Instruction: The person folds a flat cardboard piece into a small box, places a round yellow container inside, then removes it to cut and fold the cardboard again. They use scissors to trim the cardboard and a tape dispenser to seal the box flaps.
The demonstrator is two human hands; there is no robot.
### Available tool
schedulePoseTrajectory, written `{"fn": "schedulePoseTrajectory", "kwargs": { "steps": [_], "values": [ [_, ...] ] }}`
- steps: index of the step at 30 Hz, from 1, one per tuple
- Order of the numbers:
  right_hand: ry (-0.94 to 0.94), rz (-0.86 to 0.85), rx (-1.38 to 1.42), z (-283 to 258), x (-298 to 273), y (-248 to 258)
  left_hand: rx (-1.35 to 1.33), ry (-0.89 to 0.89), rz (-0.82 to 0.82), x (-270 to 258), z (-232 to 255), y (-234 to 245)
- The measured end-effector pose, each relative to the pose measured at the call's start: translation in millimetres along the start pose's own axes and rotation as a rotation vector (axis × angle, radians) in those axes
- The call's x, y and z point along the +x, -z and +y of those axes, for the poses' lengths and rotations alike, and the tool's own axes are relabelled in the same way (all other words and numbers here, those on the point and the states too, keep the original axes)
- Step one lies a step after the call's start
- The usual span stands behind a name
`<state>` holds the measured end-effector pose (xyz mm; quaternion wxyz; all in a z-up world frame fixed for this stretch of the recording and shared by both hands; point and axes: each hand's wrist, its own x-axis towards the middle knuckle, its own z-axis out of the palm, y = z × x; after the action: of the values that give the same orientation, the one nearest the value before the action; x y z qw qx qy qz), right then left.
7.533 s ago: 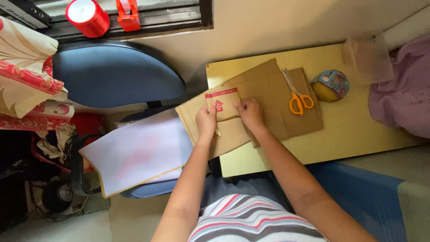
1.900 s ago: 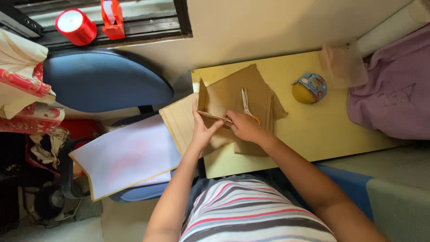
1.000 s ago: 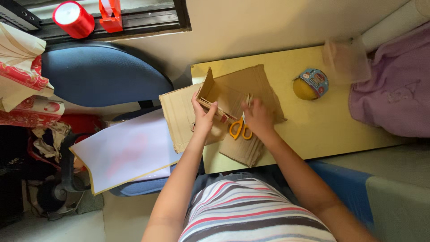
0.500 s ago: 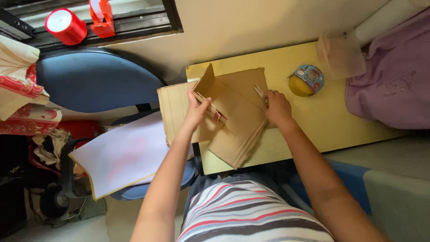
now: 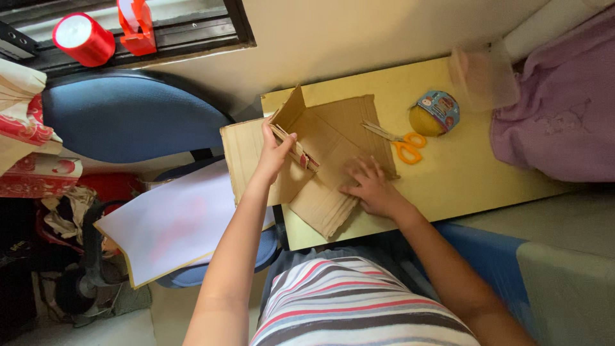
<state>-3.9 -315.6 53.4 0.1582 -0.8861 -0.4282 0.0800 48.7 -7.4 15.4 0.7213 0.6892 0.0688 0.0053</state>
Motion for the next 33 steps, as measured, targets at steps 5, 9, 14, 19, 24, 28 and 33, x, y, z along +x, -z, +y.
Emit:
{"fn": "schedulePoseTrajectory", "kwargs": {
  "steps": [5, 9, 14, 19, 24, 28, 33],
  "values": [
    [0.076, -0.045, -0.074, 6, 11, 18, -0.014, 0.013, -0.002, 0, 2, -1],
    [0.049, 0.28, -0.099, 1, 36, 16, -0.019, 0.01, -0.007, -2, 3, -1],
    [-0.367, 0.59, 0.136, -8, 69, -18, -0.053, 0.057, 0.04, -2, 6, -1],
    [-0.349, 0.562, 0.522, -10, 71, -51, 0.065, -0.084, 0.12, -4, 0, -7],
    [-0.316, 0.338, 0.845, -19, 57, -35, 0.006, 0.012, 0.141, -1, -5, -5],
    [-0.32, 0.337, 0.573, -26, 64, -11, 0.286, -0.09, 0.175, 2, 0, 2],
    [-0.294, 0.236, 0.618, -23, 66, 3, 0.487, -0.142, 0.134, -3, 7, 12]
  ]
}}
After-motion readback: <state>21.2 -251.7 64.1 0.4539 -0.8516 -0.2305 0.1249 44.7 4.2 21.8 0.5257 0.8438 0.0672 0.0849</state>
